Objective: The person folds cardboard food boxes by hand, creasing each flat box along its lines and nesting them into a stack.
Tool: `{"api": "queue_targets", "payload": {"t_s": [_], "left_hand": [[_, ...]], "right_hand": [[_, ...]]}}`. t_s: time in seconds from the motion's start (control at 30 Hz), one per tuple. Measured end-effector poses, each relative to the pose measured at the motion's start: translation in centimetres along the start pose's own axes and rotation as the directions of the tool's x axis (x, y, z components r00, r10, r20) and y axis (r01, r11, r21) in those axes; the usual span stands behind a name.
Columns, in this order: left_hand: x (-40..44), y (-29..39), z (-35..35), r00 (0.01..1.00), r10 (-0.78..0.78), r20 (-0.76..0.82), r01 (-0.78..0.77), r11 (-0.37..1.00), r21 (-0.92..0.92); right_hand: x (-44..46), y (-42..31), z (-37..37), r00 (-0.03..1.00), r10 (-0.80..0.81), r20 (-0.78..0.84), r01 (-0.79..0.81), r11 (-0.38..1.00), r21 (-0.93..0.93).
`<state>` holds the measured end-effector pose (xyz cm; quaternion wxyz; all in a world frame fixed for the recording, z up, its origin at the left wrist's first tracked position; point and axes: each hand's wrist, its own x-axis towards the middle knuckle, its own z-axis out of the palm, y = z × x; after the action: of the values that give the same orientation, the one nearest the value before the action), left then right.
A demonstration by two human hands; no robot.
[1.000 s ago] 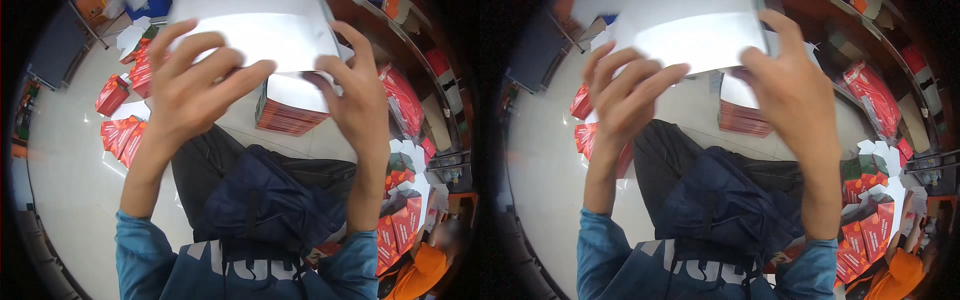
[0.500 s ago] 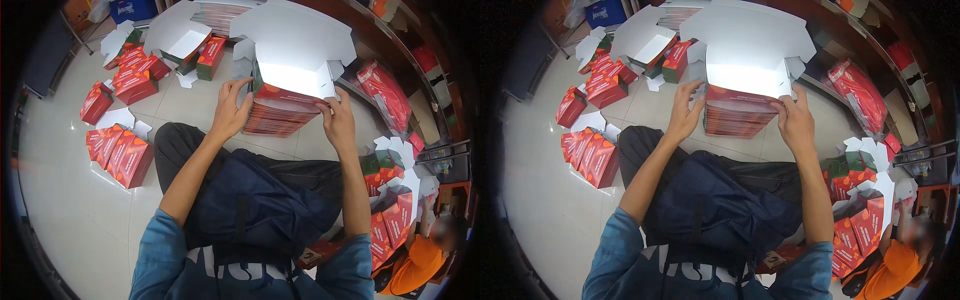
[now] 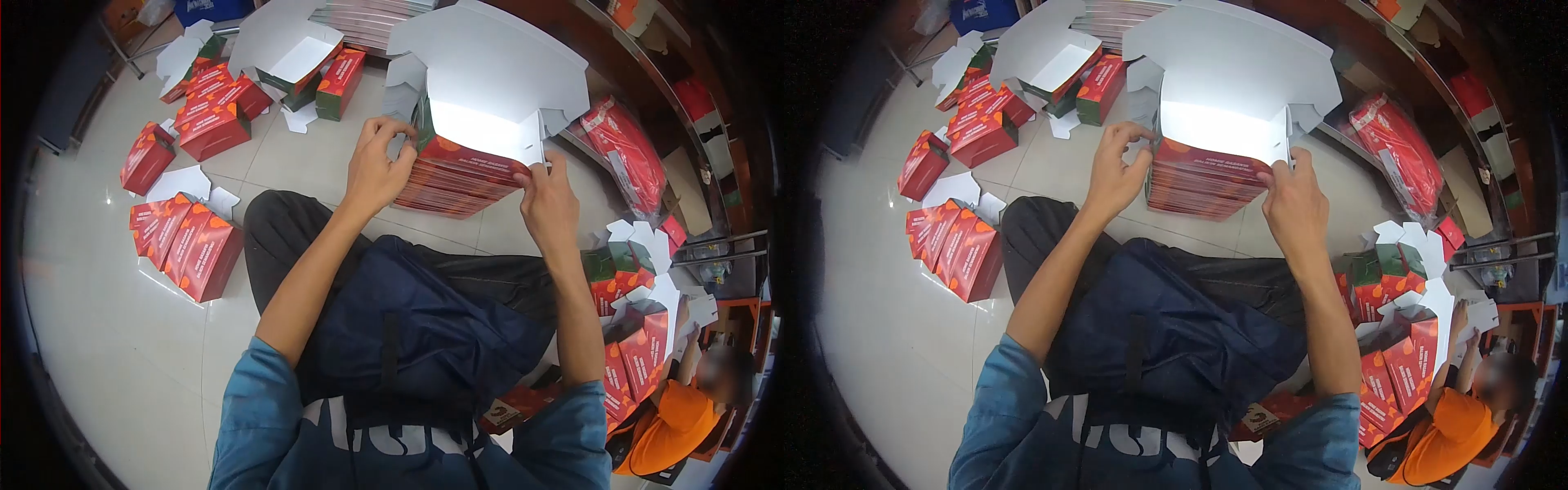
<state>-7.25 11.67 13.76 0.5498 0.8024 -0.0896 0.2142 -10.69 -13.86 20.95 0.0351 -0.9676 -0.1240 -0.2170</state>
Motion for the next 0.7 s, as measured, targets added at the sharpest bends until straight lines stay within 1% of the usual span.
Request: {"api": "queue_targets", "payload": {"t_s": [0.1,0.2,0.3,0.4,0.5,0.6,0.7], "left_hand": [[-0.2,-0.3,0.1,0.999,0.038,-0.005,-0.037,0.991,0.13],[-0.6,-0.1,-0.6,0.993,0.103,0.06,-0.116,0.953,0.28],[-0.6,-0.4,-1.9,0.978,0.134,0.162,-0.159,0.975,0.156],[0.0,-0.7,-2.7,0.942,0.242,0.231,-0.288,0.939,0.191],[0.7,-0.3,-3.1,0.924,0.226,0.308,-0.326,0.887,0.328],[0.9,0.2,-2.8,0.925,0.206,0.32,-0.338,0.829,0.445],[0.9,0.5,-3.0,0.921,0.222,0.321,-0.354,0.822,0.446]], "right_hand": [[-0.3,-0.6,-0.2,1.0,0.029,0.007,-0.029,0.999,-0.033],[-0.6,-1.2,-0.5,0.999,0.04,0.014,-0.039,0.998,-0.041],[-0.7,-1.5,-0.7,0.998,0.057,0.033,-0.055,0.997,-0.049],[-0.9,-1.6,-0.9,0.997,0.063,0.044,-0.061,0.996,-0.057],[-0.9,-1.7,-0.9,0.998,0.048,0.051,-0.045,0.997,-0.062],[-0.9,-1.7,-1.0,0.998,0.026,0.058,-0.023,0.998,-0.059],[-1.0,-1.4,-1.2,0.997,-0.002,0.077,0.007,0.998,-0.061]]}}
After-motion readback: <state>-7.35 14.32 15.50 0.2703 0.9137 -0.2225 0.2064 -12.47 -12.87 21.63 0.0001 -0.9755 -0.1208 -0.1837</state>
